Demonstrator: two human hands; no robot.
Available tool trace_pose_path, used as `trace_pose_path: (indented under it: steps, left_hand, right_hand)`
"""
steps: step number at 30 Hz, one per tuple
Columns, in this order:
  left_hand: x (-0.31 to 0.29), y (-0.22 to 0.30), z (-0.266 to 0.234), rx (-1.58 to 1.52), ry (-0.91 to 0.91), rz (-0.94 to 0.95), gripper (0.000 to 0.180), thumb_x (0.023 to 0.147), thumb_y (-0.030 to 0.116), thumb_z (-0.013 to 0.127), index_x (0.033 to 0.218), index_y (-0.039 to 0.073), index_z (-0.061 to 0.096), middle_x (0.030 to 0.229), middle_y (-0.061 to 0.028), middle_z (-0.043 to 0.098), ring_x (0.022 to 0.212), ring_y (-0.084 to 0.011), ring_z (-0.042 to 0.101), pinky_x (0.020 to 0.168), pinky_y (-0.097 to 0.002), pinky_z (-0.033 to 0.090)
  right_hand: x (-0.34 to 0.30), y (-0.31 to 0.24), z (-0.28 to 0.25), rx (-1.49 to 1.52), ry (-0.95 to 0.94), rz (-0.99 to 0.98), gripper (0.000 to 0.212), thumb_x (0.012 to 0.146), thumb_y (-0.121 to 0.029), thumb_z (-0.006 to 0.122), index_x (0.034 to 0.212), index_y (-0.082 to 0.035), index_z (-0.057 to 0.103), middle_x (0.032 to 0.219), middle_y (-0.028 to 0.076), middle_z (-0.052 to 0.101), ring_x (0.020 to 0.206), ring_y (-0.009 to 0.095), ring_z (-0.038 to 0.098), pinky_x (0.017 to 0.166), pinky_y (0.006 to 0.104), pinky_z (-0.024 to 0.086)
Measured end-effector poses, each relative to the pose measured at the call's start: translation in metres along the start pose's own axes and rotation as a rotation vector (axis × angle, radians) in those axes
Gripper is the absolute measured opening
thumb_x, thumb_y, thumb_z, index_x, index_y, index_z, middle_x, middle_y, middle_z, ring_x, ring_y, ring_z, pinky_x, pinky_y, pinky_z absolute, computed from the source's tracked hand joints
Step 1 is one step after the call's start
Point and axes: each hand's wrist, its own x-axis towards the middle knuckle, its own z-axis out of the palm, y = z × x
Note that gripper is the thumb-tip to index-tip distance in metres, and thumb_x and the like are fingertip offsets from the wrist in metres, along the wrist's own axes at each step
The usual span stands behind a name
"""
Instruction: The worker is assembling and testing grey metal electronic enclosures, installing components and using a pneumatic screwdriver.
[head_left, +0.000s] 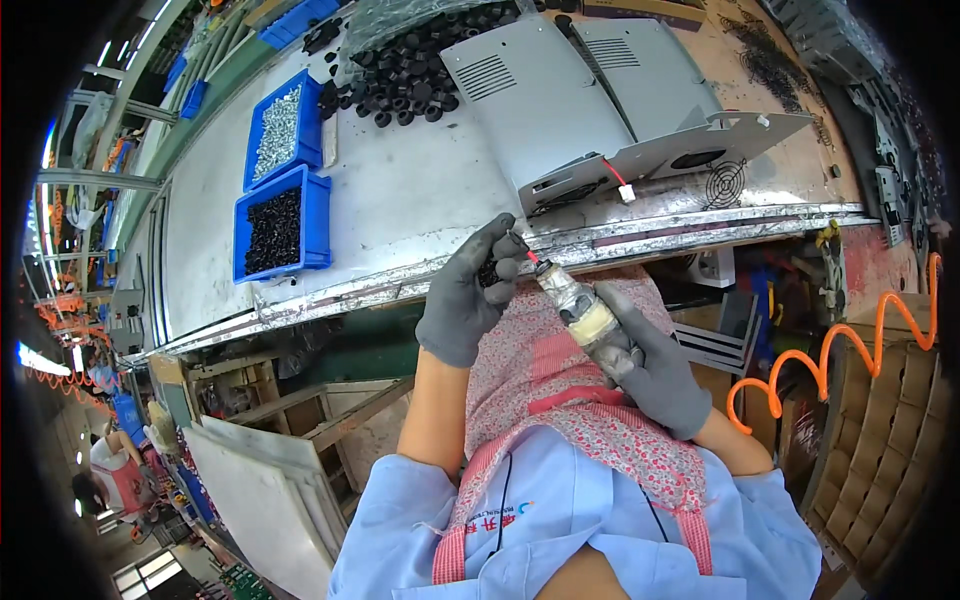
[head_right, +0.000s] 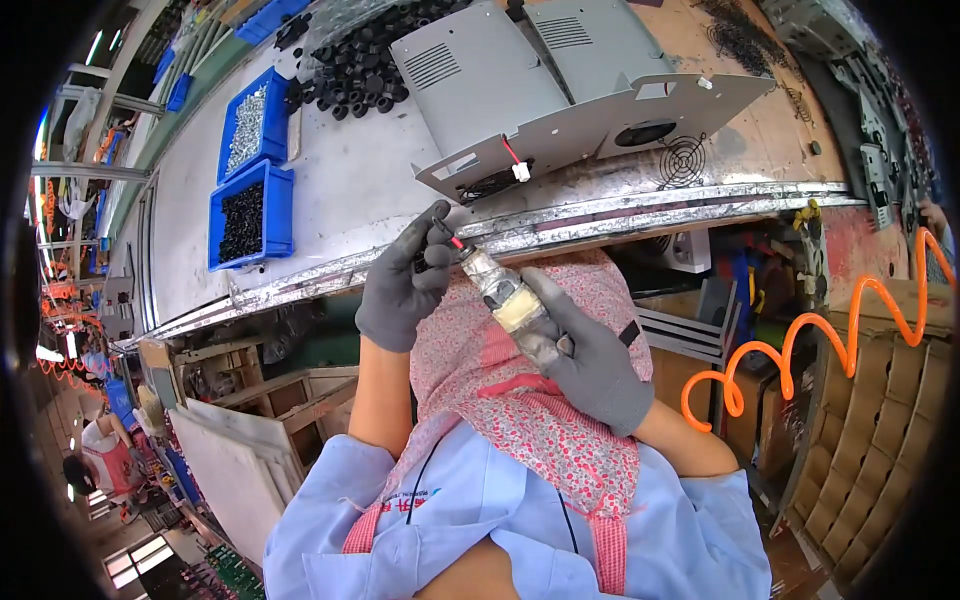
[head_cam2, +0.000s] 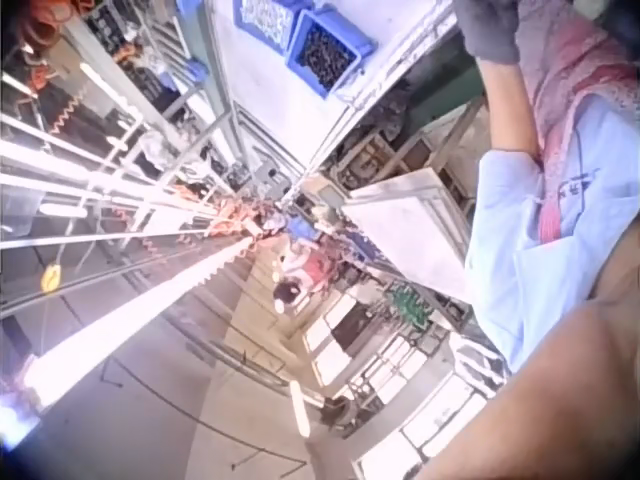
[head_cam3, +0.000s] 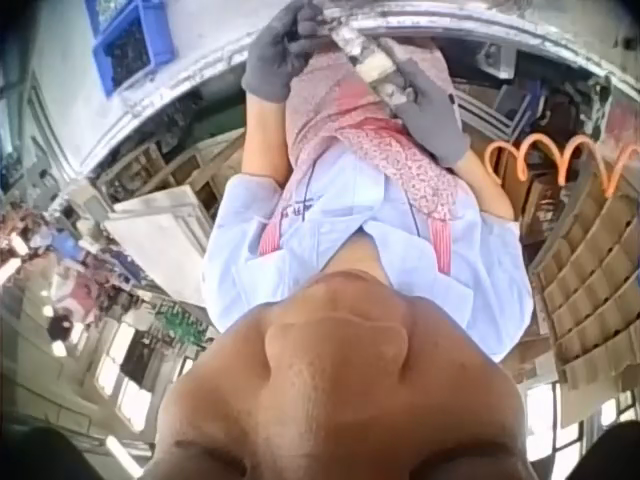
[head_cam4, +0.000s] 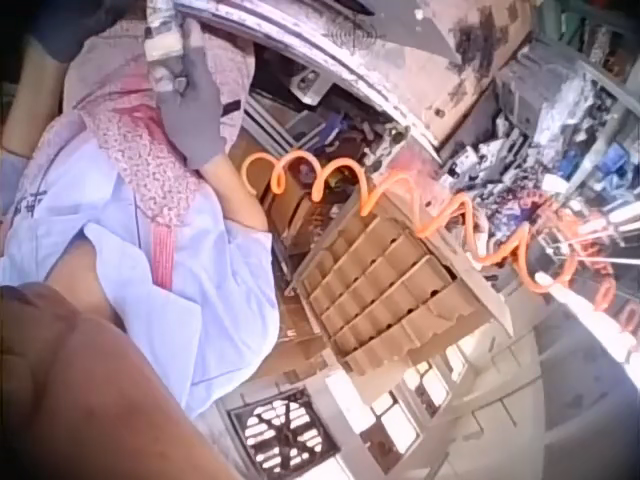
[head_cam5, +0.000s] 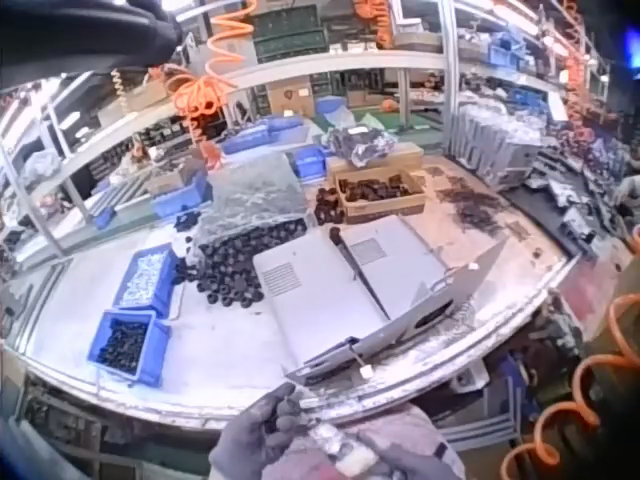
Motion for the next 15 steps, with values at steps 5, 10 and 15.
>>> trace_pose_path:
  steps: [5,10,15]
  left_hand:
    - [0.002,-0.007,0.015,-0.082,-0.102,0.087,0.033,0.094,0.027,0.059,0.121,0.008,0.054,0.105,-0.0046,0.062,0.062,-0.0055,0.051,0.037,-0.0159,0.032]
    - [-0.002,-0.008,0.028,-0.038,0.082,0.101,0.034,0.094,0.033,0.058,0.119,0.01,0.055,0.102,-0.004,0.066,0.046,-0.005,0.04,0.034,-0.0158,0.028]
    - [0.001,-0.008,0.026,-0.003,0.029,0.122,0.035,0.094,0.035,0.057,0.119,0.01,0.055,0.107,-0.0057,0.066,0.039,-0.0052,0.034,0.033,-0.0178,0.026]
  right_hand:
    - [0.001,0.0,0.003,0.054,-0.035,0.021,0.065,0.091,-0.015,0.059,0.148,-0.01,0.029,0.107,0.01,0.061,0.094,0.012,0.057,0.09,0.0282,0.045]
    - [0.004,0.001,0.007,0.028,-0.078,0.028,0.064,0.093,-0.018,0.059,0.148,-0.009,0.029,0.106,0.01,0.061,0.095,0.011,0.057,0.087,0.0272,0.046]
    - [0.005,0.004,0.009,-0.001,-0.064,-0.01,0.064,0.092,-0.018,0.059,0.148,-0.009,0.029,0.109,0.01,0.062,0.094,0.01,0.058,0.084,0.0253,0.047]
